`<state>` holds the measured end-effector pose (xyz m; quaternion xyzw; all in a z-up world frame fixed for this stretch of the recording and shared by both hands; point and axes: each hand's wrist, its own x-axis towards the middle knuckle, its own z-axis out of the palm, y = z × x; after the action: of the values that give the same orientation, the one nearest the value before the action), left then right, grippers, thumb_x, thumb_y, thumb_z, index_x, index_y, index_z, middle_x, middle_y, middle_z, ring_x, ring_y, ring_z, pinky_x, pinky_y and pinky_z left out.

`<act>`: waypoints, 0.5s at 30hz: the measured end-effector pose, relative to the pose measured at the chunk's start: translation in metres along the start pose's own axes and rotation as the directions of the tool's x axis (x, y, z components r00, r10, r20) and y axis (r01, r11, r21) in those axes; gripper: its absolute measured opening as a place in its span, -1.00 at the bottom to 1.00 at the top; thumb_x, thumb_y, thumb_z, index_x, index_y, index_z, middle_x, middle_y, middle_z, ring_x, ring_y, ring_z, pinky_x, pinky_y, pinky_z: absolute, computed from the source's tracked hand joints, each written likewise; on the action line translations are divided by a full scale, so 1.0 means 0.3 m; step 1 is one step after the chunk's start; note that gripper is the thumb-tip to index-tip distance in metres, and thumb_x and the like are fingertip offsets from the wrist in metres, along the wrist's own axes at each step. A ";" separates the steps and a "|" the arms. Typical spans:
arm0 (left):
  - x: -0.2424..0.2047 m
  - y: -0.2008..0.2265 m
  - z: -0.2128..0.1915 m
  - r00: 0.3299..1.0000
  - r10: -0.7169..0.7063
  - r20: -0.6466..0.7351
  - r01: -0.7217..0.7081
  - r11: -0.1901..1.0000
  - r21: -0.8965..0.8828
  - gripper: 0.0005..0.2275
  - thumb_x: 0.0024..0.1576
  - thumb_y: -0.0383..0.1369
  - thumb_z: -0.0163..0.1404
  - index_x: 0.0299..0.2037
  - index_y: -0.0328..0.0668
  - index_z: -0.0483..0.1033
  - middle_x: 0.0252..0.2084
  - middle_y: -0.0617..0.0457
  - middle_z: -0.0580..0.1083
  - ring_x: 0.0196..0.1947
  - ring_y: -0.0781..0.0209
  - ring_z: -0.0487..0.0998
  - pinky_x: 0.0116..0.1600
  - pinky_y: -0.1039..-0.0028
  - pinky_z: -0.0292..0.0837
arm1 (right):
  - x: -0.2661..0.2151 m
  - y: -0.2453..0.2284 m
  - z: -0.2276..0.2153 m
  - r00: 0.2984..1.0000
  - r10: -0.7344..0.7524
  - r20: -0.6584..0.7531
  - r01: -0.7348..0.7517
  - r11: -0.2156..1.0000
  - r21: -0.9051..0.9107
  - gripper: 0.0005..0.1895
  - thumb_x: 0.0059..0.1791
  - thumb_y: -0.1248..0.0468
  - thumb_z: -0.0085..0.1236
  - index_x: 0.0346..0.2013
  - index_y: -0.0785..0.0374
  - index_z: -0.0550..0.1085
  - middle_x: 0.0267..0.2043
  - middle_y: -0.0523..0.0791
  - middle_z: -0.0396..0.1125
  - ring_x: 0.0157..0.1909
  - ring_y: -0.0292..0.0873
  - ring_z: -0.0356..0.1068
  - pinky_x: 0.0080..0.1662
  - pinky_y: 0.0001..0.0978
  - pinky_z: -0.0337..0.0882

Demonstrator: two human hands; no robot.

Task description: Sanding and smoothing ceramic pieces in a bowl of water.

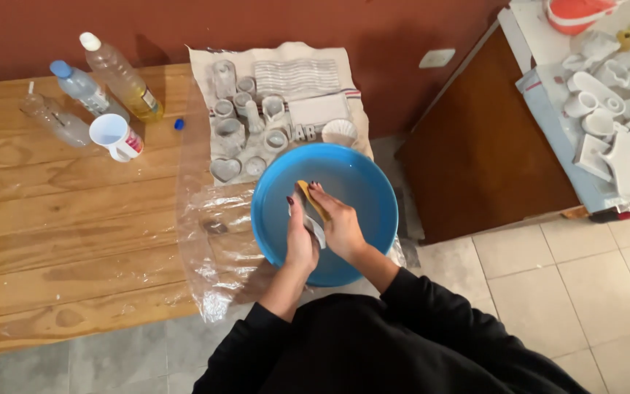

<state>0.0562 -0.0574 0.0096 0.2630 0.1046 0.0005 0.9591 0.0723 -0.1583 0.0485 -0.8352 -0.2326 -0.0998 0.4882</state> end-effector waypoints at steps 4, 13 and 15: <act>-0.016 0.010 -0.028 0.998 -0.056 -0.002 0.056 0.998 -0.016 -0.47 0.35 0.01 -0.31 0.39 -0.16 0.22 0.36 0.04 0.33 0.38 0.17 0.28 0.43 0.35 0.14 | -0.011 -0.048 -0.014 0.998 0.003 0.057 -0.004 1.000 0.018 -0.33 -0.20 0.71 -0.17 0.20 0.42 0.42 0.30 0.16 0.32 0.42 0.11 0.27 0.40 -0.20 0.23; -0.001 0.040 -0.064 0.992 -0.108 0.062 0.116 0.983 -0.143 -0.45 0.34 0.04 -0.33 0.43 -0.13 0.16 0.38 0.05 0.30 0.38 0.14 0.28 0.44 0.30 0.13 | 0.001 -0.034 0.002 0.996 -0.073 0.056 0.075 0.997 -0.035 -0.40 -0.14 0.64 -0.04 0.21 0.38 0.43 0.31 0.15 0.32 0.41 0.11 0.29 0.39 -0.21 0.26; 0.001 0.039 -0.074 0.990 -0.085 0.109 0.099 0.987 -0.125 -0.43 0.35 0.04 -0.34 0.45 -0.15 0.14 0.41 0.06 0.29 0.40 0.14 0.26 0.45 0.32 0.12 | 0.006 0.000 0.006 0.998 -0.063 0.012 0.063 0.997 -0.051 -0.40 -0.14 0.65 -0.06 0.21 0.39 0.43 0.32 0.15 0.32 0.42 0.11 0.29 0.41 -0.19 0.25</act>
<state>0.0526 -0.0361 -0.0032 0.1944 0.0669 -0.0506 0.9773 0.0736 -0.1564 0.0483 -0.8401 -0.2588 -0.1167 0.4622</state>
